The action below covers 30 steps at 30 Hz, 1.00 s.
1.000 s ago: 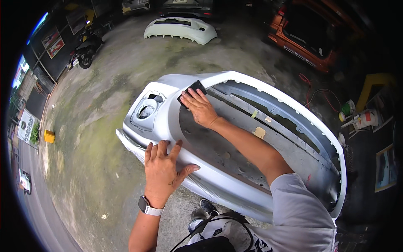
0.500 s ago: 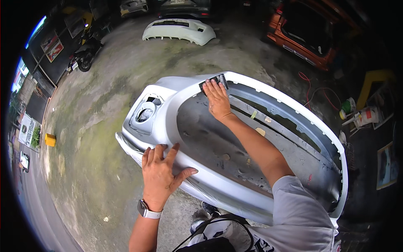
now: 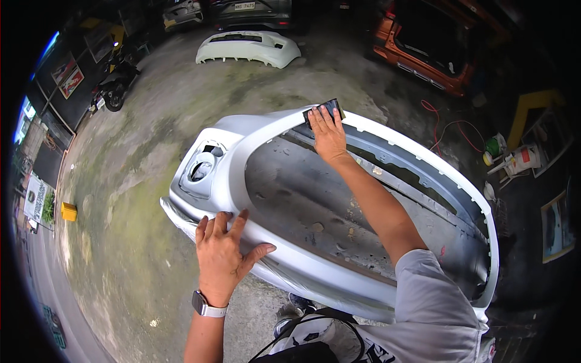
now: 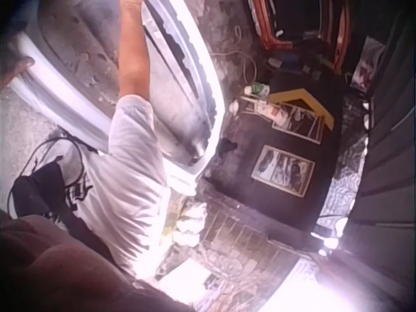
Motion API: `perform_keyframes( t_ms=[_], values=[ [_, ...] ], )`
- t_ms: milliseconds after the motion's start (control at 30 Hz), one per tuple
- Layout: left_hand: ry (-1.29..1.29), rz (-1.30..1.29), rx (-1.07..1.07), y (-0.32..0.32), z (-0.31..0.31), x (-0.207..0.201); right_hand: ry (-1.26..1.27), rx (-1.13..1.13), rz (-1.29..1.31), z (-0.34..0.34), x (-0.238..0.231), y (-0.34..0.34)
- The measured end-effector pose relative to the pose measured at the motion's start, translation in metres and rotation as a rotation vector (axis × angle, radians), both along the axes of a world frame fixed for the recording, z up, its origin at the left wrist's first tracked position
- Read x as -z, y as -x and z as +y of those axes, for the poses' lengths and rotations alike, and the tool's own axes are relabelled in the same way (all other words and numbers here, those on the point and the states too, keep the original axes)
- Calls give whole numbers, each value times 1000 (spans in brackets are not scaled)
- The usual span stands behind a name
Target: The person dips sandpaper into a bucket of water and sands different sections of a car bumper by hand.
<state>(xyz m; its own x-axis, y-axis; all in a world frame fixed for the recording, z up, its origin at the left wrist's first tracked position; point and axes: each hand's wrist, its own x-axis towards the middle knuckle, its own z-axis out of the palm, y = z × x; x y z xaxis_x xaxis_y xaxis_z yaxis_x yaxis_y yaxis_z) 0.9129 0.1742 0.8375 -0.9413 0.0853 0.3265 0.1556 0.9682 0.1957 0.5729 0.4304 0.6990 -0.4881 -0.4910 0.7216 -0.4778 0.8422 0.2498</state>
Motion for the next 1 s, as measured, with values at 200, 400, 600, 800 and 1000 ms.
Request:
perform_keyframes(
  t_ms=[200, 400, 600, 800, 1000],
  values=[
    [-8, -4, -3, 1, 0, 1, 134, -196, -160, -49, 9, -26],
    [-70, -14, -27, -4, -3, 4, -15, -469, -190, -109, 14, -65],
    [-39, -9, -16, 0, 2, -1, 34, -270, -130, -81, 9, -42],
    [-78, -30, -34, -2, 2, -1, 11, -344, -112, -91, 8, -42],
    [-149, 3, -89, 1, 4, 12, 110, -553, -396, -127, 9, -77]
  ],
)
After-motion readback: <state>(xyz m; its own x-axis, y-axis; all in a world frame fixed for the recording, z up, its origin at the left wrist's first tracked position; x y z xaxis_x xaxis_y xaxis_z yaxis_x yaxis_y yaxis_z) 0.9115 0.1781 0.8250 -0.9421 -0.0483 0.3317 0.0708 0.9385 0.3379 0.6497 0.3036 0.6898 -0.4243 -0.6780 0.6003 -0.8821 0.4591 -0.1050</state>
